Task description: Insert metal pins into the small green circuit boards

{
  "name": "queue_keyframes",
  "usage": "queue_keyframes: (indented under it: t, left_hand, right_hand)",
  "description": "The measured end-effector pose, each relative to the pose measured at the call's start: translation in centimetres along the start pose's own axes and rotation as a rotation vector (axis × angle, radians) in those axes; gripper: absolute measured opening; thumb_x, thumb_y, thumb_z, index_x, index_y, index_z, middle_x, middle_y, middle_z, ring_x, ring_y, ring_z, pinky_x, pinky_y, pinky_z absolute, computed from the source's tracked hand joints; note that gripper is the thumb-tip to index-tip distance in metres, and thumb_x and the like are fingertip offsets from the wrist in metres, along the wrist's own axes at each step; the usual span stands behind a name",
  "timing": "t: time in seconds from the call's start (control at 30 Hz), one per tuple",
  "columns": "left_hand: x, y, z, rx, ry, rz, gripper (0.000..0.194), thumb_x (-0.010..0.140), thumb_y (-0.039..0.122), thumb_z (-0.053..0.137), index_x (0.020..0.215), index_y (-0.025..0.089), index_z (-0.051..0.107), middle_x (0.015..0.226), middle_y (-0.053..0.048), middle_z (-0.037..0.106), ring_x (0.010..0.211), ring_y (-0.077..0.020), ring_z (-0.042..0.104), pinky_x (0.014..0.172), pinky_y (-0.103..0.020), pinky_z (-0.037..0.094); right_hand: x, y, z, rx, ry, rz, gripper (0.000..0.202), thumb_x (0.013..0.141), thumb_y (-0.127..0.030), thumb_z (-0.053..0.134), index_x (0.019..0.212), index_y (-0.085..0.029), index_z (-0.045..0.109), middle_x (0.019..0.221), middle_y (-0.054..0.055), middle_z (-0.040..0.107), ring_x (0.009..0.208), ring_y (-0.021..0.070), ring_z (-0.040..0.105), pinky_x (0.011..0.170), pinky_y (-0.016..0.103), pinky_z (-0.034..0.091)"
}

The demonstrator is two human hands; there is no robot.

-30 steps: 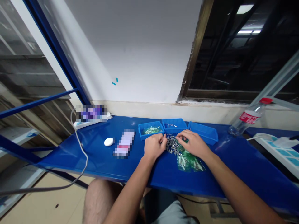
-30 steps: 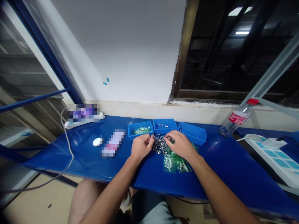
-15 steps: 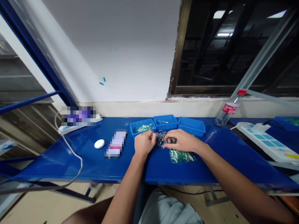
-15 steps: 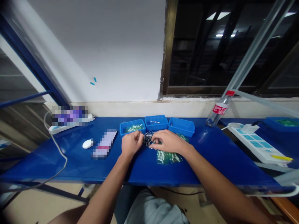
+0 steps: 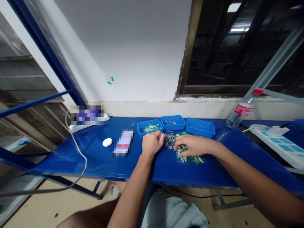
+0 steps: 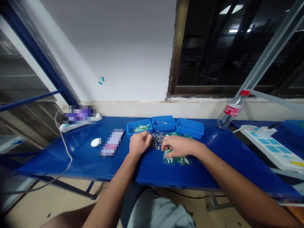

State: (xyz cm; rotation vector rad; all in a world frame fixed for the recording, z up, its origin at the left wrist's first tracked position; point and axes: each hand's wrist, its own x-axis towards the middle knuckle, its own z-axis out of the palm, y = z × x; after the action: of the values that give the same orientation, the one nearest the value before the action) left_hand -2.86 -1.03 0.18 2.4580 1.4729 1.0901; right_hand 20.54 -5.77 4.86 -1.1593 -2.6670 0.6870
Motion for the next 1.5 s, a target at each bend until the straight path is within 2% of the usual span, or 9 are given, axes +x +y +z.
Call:
queue_keyframes:
  t: [0.1,0.2,0.37,0.53,0.67,0.8,0.93,1.13,1.5]
  left_hand:
    - [0.1,0.0,0.0,-0.009,-0.010,0.000,0.037,0.096,0.027,0.057,0.061,0.020,0.052,0.060,-0.001,0.060,0.056,-0.0146,0.054,0.058,-0.029,0.026]
    - [0.1,0.0,0.1,-0.017,-0.008,0.002,0.037,0.096,0.027,0.056,0.060,0.020,0.051,0.059,-0.001,0.060,0.056,-0.0143,0.053,0.058,-0.029,0.026]
    - [0.1,-0.1,0.1,-0.026,-0.009,0.009,0.037,0.096,0.028,0.056,0.060,0.020,0.049,0.059,0.000,0.059,0.054,-0.0141,0.051,0.058,-0.029,0.025]
    - [0.1,-0.1,0.1,-0.009,-0.038,0.008,0.037,0.097,0.030,0.056,0.061,0.021,0.051,0.060,-0.001,0.059,0.056,-0.0148,0.052,0.058,-0.029,0.025]
    - [0.1,-0.1,0.1,-0.004,-0.047,0.005,0.036,0.097,0.030,0.055,0.062,0.021,0.053,0.060,-0.001,0.059,0.057,-0.0152,0.053,0.058,-0.028,0.026]
    - [0.2,-0.2,0.3,-0.028,-0.040,0.018,0.036,0.095,0.029,0.057,0.061,0.021,0.050,0.059,0.000,0.059,0.055,-0.0147,0.052,0.058,-0.029,0.025]
    - [0.2,-0.3,0.4,-0.032,-0.031,0.035,0.037,0.095,0.029,0.056,0.061,0.021,0.047,0.059,0.000,0.058,0.055,-0.0147,0.051,0.058,-0.029,0.024]
    - [0.2,-0.2,0.4,-0.027,-0.046,0.037,0.038,0.097,0.031,0.054,0.062,0.021,0.046,0.060,-0.001,0.060,0.056,-0.0154,0.052,0.058,-0.030,0.023]
    - [0.1,0.4,-0.1,-0.101,0.006,0.056,0.042,0.103,0.037,0.053,0.065,0.020,0.046,0.062,0.001,0.056,0.057,-0.0133,0.050,0.059,-0.029,0.028]
  right_hand:
    - [0.7,0.1,-0.1,-0.002,0.013,-0.018,0.018,0.081,-0.026,0.077,0.099,-0.024,0.078,0.091,0.004,0.069,0.079,0.0195,0.064,0.072,0.031,0.048]
    - [1.3,0.1,-0.3,0.043,0.013,0.048,0.017,0.079,-0.026,0.079,0.096,-0.023,0.077,0.085,0.003,0.071,0.076,0.0194,0.065,0.067,0.029,0.047]
    - [1.6,0.1,-0.3,0.211,0.005,0.142,0.014,0.085,-0.020,0.066,0.096,-0.020,0.075,0.076,0.001,0.074,0.066,0.0166,0.066,0.061,0.025,0.047]
    - [1.6,0.3,0.1,0.182,0.047,0.108,0.020,0.076,-0.012,0.066,0.092,-0.020,0.075,0.069,-0.002,0.071,0.062,0.0153,0.063,0.058,0.024,0.044]
    - [1.4,0.3,0.2,0.184,0.103,0.073,0.020,0.082,-0.027,0.073,0.100,-0.019,0.075,0.078,0.001,0.071,0.068,0.0163,0.063,0.061,0.025,0.045]
    - [1.2,0.5,0.2,0.131,0.069,-0.006,0.046,0.075,-0.046,0.085,0.113,-0.022,0.075,0.097,0.004,0.071,0.085,0.0195,0.064,0.072,0.027,0.048]
    - [1.3,1.0,0.4,0.138,0.040,0.035,0.039,0.077,-0.045,0.085,0.109,-0.023,0.076,0.090,0.001,0.069,0.081,0.0182,0.063,0.070,0.027,0.046]
    - [1.5,1.6,0.7,0.246,0.027,0.130,0.023,0.084,-0.039,0.078,0.097,-0.021,0.074,0.068,-0.004,0.060,0.061,0.0139,0.055,0.057,0.025,0.038]
    - [1.0,2.3,0.6,0.517,0.154,0.132,0.028,0.083,-0.042,0.077,0.096,-0.020,0.068,0.071,-0.003,0.059,0.061,0.0122,0.050,0.057,0.025,0.039]
